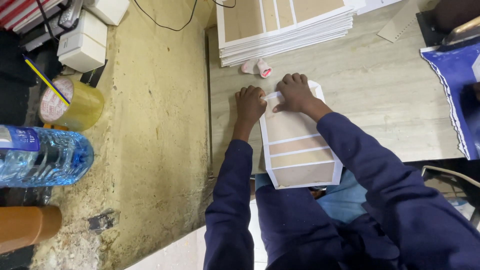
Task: Folding printed covers and using a hand tool to press and sharpen the creases.
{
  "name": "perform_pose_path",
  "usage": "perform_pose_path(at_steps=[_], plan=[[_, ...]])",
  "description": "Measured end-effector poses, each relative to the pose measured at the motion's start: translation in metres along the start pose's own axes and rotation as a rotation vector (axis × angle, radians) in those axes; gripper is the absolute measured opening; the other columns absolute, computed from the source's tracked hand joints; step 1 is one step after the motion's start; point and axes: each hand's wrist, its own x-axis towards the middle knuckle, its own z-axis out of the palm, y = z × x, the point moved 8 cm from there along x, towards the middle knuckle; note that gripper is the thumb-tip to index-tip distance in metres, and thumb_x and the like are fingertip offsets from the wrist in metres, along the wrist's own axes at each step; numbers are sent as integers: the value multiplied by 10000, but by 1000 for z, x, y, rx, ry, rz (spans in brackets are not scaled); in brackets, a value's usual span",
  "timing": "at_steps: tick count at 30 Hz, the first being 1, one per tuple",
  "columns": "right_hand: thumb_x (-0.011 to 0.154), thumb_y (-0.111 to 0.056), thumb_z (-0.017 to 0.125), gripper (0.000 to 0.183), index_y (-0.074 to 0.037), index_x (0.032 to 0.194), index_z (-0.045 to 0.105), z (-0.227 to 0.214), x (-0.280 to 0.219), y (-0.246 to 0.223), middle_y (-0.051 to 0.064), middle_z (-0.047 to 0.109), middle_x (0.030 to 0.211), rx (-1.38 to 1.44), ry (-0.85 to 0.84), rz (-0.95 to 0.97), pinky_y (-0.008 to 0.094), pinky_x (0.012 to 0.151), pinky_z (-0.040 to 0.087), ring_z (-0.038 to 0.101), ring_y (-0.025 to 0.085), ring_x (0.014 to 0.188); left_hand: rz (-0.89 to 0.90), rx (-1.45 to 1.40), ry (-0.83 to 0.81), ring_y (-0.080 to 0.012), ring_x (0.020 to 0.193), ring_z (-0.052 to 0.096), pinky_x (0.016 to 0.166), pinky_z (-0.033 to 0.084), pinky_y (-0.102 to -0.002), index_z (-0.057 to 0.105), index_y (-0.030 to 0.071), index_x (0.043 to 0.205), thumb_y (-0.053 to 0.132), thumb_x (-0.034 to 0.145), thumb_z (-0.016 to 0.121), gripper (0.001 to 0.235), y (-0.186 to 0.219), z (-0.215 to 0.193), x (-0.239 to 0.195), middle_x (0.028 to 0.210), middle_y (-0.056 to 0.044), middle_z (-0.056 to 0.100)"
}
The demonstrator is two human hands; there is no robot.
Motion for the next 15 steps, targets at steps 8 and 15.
perform_pose_path(at_steps=[8,15], plan=[[984,-397,796,481,-120,1367,705,28,-22,-23,151,652,1373,-47,20,-8,551,1255,238,522,350,1388,123,266,294,-335,1044,723,983,462,-457,735,9,1175,62,989,658,208,58,6,-75,1050,-170,700],[1010,-380,741,244,-156,1030,836,49,-47,-27,84,820,1032,-208,469,-181,448,1099,528,793,260,1043,37,132,293,-380,1344,566,1195,340,-541,602,31,1344,136,1012,660,353,62,14,-64,1308,-176,614]])
